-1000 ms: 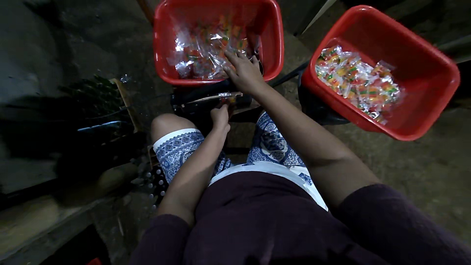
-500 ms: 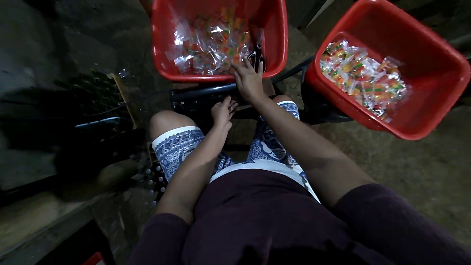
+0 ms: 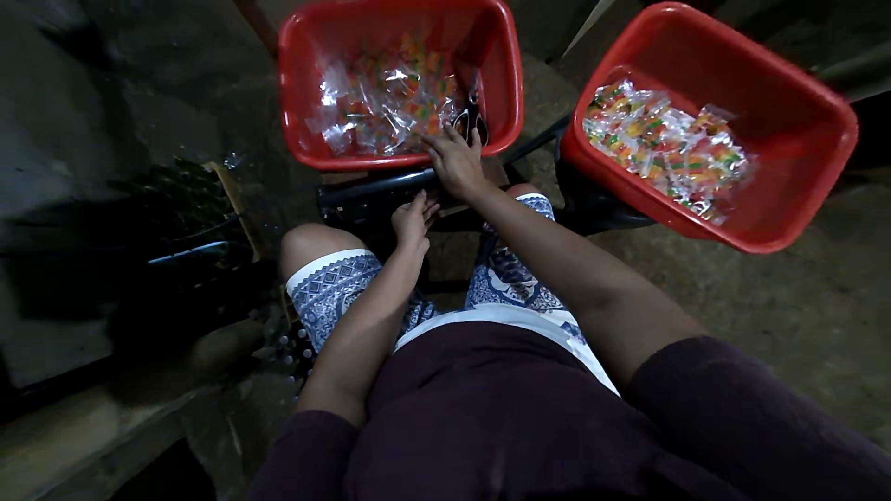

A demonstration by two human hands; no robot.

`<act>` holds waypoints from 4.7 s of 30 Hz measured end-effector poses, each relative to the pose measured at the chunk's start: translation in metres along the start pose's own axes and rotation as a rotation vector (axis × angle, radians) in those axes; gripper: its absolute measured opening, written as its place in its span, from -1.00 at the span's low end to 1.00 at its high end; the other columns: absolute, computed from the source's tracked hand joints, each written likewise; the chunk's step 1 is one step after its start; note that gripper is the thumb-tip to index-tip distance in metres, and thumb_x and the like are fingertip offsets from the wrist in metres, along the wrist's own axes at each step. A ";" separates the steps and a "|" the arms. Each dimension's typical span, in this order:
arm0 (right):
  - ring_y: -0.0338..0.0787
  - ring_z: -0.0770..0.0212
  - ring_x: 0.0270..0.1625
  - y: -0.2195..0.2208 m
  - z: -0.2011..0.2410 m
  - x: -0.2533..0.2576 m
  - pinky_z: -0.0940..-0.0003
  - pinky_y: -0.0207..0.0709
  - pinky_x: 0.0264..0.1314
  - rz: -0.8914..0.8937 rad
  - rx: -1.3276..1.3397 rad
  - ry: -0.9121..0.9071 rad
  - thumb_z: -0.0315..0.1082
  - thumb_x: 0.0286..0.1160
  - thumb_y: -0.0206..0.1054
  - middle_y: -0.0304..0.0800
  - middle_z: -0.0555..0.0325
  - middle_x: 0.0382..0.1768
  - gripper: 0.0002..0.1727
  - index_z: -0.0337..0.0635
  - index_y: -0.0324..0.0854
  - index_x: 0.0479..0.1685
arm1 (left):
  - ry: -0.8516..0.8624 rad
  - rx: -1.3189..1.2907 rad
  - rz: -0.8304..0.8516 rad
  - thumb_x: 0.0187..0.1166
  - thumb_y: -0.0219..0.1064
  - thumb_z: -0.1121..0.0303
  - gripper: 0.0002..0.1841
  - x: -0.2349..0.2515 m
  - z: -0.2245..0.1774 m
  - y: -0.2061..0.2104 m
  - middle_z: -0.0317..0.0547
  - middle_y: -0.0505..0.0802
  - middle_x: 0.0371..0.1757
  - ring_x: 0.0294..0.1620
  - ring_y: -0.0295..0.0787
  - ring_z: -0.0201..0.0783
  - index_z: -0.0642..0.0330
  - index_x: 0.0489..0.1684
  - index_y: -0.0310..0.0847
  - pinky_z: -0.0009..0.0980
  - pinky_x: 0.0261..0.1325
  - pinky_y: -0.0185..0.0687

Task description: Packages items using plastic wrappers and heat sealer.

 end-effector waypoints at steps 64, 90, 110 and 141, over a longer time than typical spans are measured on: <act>0.76 -0.25 0.24 -0.133 -0.091 -0.043 -0.18 0.58 0.39 -0.266 0.119 0.212 -0.36 0.64 0.33 0.74 -0.35 0.17 -0.68 -0.42 0.70 0.20 | 0.378 1.048 1.020 0.68 0.34 0.30 -0.66 -0.040 -0.052 0.040 0.08 0.79 0.26 0.21 0.78 -0.25 0.34 0.27 0.68 -0.32 0.35 0.67; 0.49 -0.38 0.61 -0.065 -0.058 0.098 -0.38 0.31 0.60 0.476 -0.107 0.574 -0.20 0.70 0.26 0.49 -0.44 0.54 -0.35 -0.38 0.28 0.69 | 0.141 1.578 1.045 0.74 0.23 -0.08 -0.33 -0.021 -0.047 0.031 0.07 0.40 0.77 0.81 0.22 0.03 0.10 0.74 0.33 0.12 0.76 0.15; 0.46 -0.42 0.60 -0.040 -0.097 0.119 -0.41 0.35 0.54 0.324 -0.064 0.393 -0.46 0.59 0.29 0.42 -0.48 0.56 -0.41 -0.39 0.36 0.63 | 0.150 1.577 1.057 0.72 0.27 -0.02 -0.40 -0.008 -0.031 0.036 0.05 0.55 0.66 0.73 0.37 -0.04 0.14 0.64 0.46 -0.04 0.77 0.18; 0.79 -0.26 0.24 -0.130 -0.015 0.034 -0.35 0.55 0.33 0.158 -0.168 -0.123 -0.52 0.59 0.29 0.84 -0.20 0.10 -0.78 -0.23 0.78 0.08 | 0.045 0.569 0.675 0.88 0.02 0.35 -0.63 -0.023 -0.046 0.024 0.06 0.78 0.28 0.18 0.80 -0.22 0.36 0.48 0.48 -0.30 0.25 0.71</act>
Point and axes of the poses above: each hand's wrist, its own x-axis towards the middle knuckle, its own y-axis out of the palm, z = x × y, the point moved 4 cm from there along x, towards the middle knuckle
